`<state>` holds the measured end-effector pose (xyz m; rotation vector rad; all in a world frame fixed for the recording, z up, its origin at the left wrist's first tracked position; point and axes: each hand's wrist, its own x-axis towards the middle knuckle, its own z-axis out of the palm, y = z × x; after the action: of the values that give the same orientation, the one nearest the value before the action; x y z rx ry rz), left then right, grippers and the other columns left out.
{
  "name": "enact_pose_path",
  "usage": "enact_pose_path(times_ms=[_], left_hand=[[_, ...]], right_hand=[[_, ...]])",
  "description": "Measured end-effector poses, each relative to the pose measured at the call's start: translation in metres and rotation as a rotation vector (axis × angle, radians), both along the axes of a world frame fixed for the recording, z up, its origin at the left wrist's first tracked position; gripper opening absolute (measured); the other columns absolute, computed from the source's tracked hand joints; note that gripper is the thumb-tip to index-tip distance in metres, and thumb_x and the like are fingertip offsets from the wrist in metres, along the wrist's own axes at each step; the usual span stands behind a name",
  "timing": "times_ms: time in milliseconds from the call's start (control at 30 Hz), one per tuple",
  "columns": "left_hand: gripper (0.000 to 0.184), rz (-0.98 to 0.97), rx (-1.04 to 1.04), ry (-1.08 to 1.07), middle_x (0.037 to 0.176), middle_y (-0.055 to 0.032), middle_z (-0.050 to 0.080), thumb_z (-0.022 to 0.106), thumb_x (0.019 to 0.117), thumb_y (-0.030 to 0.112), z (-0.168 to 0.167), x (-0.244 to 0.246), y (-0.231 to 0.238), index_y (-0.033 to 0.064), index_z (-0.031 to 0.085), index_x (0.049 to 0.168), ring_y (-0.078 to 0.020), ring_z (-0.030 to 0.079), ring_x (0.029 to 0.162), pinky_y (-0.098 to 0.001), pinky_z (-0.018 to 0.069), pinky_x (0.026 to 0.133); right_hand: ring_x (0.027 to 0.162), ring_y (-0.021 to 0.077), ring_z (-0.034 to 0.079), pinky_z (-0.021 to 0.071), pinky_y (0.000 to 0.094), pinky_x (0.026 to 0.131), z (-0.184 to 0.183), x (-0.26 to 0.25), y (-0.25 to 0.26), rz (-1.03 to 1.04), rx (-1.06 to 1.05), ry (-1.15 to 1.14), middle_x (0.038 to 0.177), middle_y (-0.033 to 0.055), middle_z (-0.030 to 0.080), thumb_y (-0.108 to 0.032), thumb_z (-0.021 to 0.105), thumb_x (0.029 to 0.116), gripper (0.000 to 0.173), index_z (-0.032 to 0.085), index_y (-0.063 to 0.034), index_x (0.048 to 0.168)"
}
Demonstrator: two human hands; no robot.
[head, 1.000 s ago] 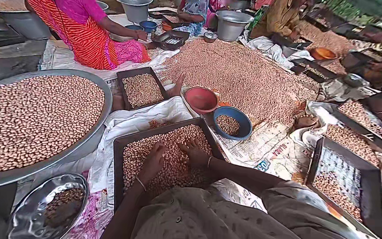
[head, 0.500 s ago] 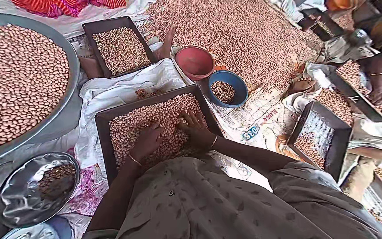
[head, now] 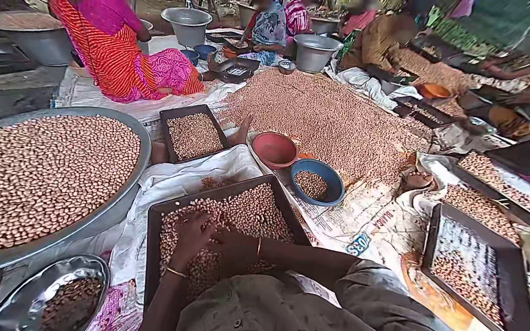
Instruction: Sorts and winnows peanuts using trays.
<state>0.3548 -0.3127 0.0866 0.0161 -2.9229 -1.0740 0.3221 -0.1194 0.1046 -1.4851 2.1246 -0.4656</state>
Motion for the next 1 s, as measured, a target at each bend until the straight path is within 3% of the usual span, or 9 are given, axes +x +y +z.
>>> enact_pose_path(times_ms=[100, 200, 333, 433, 533, 633, 733, 800, 1000], left_hand=[[0.048, -0.413, -0.106, -0.138, 0.139, -0.0167, 0.061, 0.063, 0.0999, 0.039, -0.005, 0.003, 0.03, 0.0084, 0.065, 0.137, -0.0379, 0.052, 0.135, -0.0683, 0.0264, 0.115], [0.03, -0.586, -0.049, -0.111, 0.133, -0.0214, 0.062, 0.061, 0.0995, 0.011, -0.009, -0.002, 0.042, 0.0014, 0.069, 0.127, -0.0379, 0.06, 0.123, -0.0547, 0.0456, 0.107], [0.035, -0.263, 0.046, 0.056, 0.145, -0.0241, 0.053, 0.052, 0.0943, -0.007, -0.007, -0.006, 0.028, -0.0026, 0.068, 0.125, -0.0383, 0.057, 0.131, -0.0487, 0.0475, 0.109], [0.039, 0.132, 0.042, 0.194, 0.151, -0.029, 0.047, 0.054, 0.0992, 0.007, -0.013, -0.007, 0.006, -0.0029, 0.062, 0.136, -0.0473, 0.049, 0.137, -0.0619, 0.0415, 0.11], [0.053, 0.346, 0.093, 0.1, 0.153, -0.0279, 0.047, 0.053, 0.1049, 0.032, -0.006, -0.008, -0.01, -0.0003, 0.053, 0.146, -0.0479, 0.043, 0.142, -0.0709, 0.029, 0.113], [0.057, 0.12, 0.126, -0.024, 0.155, -0.0229, 0.045, 0.059, 0.0994, 0.039, 0.002, 0.007, -0.003, 0.0025, 0.057, 0.143, -0.043, 0.034, 0.149, -0.0715, 0.016, 0.118], [0.077, -0.282, -0.155, -0.297, 0.167, -0.0122, 0.031, 0.074, 0.0872, 0.056, 0.01, 0.019, 0.018, 0.0203, 0.052, 0.152, -0.0399, 0.011, 0.157, -0.076, 0.0033, 0.117], [0.084, -0.481, -0.296, -0.413, 0.17, -0.0117, 0.024, 0.076, 0.0881, 0.05, 0.009, 0.019, 0.042, 0.0242, 0.04, 0.159, -0.0411, 0.011, 0.157, -0.075, 0.0117, 0.116], [0.045, -0.373, -0.134, 0.021, 0.146, -0.0255, 0.052, 0.059, 0.0911, -0.01, -0.016, 0.0, 0.054, 0.0009, 0.064, 0.135, -0.0472, 0.058, 0.125, -0.06, 0.0517, 0.097]], right_hand=[[0.151, 0.0539, 0.023, 0.0095, 0.0822, 0.113, 0.011, 0.008, 0.069, -0.076, 0.206, 0.087, 0.163, 0.0229, 0.036, -0.043, 0.061, 0.1015, 0.059, 0.046, -0.0257, 0.156], [0.153, 0.0551, 0.013, 0.0003, 0.0804, 0.115, 0.009, -0.015, 0.11, -0.284, 0.338, 0.143, 0.168, 0.0253, 0.022, -0.051, 0.073, 0.0885, 0.08, 0.043, -0.023, 0.157], [0.152, 0.0552, 0.017, 0.0075, 0.0716, 0.12, -0.015, -0.047, 0.084, -0.527, 0.17, 0.193, 0.164, 0.0325, 0.023, -0.035, 0.072, 0.0912, 0.079, 0.037, -0.0164, 0.16], [0.149, 0.0489, 0.031, 0.0215, 0.0698, 0.117, -0.038, -0.059, 0.022, -0.574, -0.065, 0.204, 0.16, 0.0244, 0.039, -0.053, 0.06, 0.0971, 0.078, 0.036, -0.0152, 0.161], [0.154, 0.0506, 0.018, 0.0109, 0.0782, 0.115, -0.026, -0.05, -0.028, -0.404, -0.127, 0.066, 0.168, 0.0216, 0.025, -0.056, 0.062, 0.096, 0.082, 0.034, -0.0153, 0.162], [0.155, 0.0523, 0.01, 0.0054, 0.0779, 0.116, -0.017, -0.022, -0.007, -0.084, -0.099, -0.06, 0.166, 0.0278, 0.025, -0.038, 0.077, 0.0905, 0.08, 0.043, -0.0044, 0.155], [0.149, 0.0578, 0.024, 0.016, 0.0835, 0.11, -0.001, -0.007, 0.053, 0.076, 0.085, 0.062, 0.166, 0.0256, 0.026, -0.029, 0.071, 0.0966, 0.057, 0.054, -0.0161, 0.149], [0.149, 0.0583, 0.023, 0.0101, 0.0837, 0.111, 0.0, -0.01, 0.094, -0.055, 0.168, 0.076, 0.165, 0.0263, 0.029, -0.031, 0.077, 0.0909, 0.059, 0.058, -0.0224, 0.147], [0.156, 0.0489, 0.01, 0.0062, 0.0709, 0.121, -0.017, -0.043, 0.071, -0.665, 0.204, 0.133, 0.168, 0.0262, 0.021, -0.045, 0.051, 0.1054, 0.064, 0.034, -0.0195, 0.162]])
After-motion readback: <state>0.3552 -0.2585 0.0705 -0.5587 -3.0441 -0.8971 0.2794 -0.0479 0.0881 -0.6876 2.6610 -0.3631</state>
